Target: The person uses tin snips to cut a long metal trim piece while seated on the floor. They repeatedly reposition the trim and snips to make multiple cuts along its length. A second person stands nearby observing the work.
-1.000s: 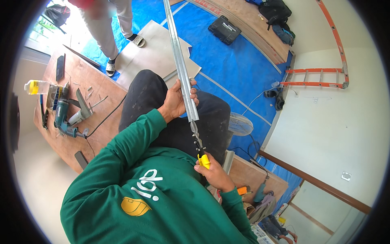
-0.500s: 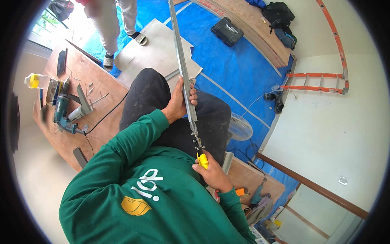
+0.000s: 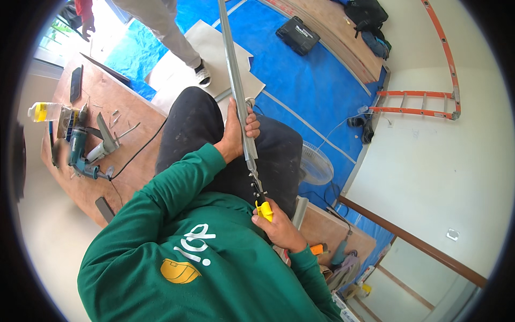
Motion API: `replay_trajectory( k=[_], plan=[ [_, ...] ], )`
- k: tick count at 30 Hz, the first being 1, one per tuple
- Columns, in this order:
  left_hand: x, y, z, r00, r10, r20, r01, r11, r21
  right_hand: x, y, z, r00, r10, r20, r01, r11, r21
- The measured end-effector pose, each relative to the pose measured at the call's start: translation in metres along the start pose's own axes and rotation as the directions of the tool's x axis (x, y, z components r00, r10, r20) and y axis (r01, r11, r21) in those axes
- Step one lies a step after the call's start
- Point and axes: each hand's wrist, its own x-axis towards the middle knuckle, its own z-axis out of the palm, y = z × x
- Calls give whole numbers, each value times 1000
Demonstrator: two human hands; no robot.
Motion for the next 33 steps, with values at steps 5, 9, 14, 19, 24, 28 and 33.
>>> replay_trajectory(
  k=[5,9,14,19,24,28,33],
  plan=[
    [3,0,-4,1000,-19,21,19,1000,4,0,2,1,1000,-9,-13,9,1000,5],
    [4,0,-8,1000,-23,12,23,1000,11,1,-3,5,999,-16,-33,13,997,-79],
    [2,0,-5,999,-34,8,34,999,-20,1,-4,5,999,18,-33,-22,988,-152],
    [1,1,-2,998,-48,27,49,998,-35,0,-8,3,999,41,-22,-43,989,-140],
    [0,2,-3,998,-52,44,54,998,-43,1,-8,0,999,43,-1,-43,986,-161],
    [1,3,-6,998,-61,35,62,997,-47,5,3,-1,997,78,-26,-81,986,-148],
    [5,0,-7,998,-52,24,53,998,-23,2,-1,3,991,130,-34,-133,984,-122]
  ],
)
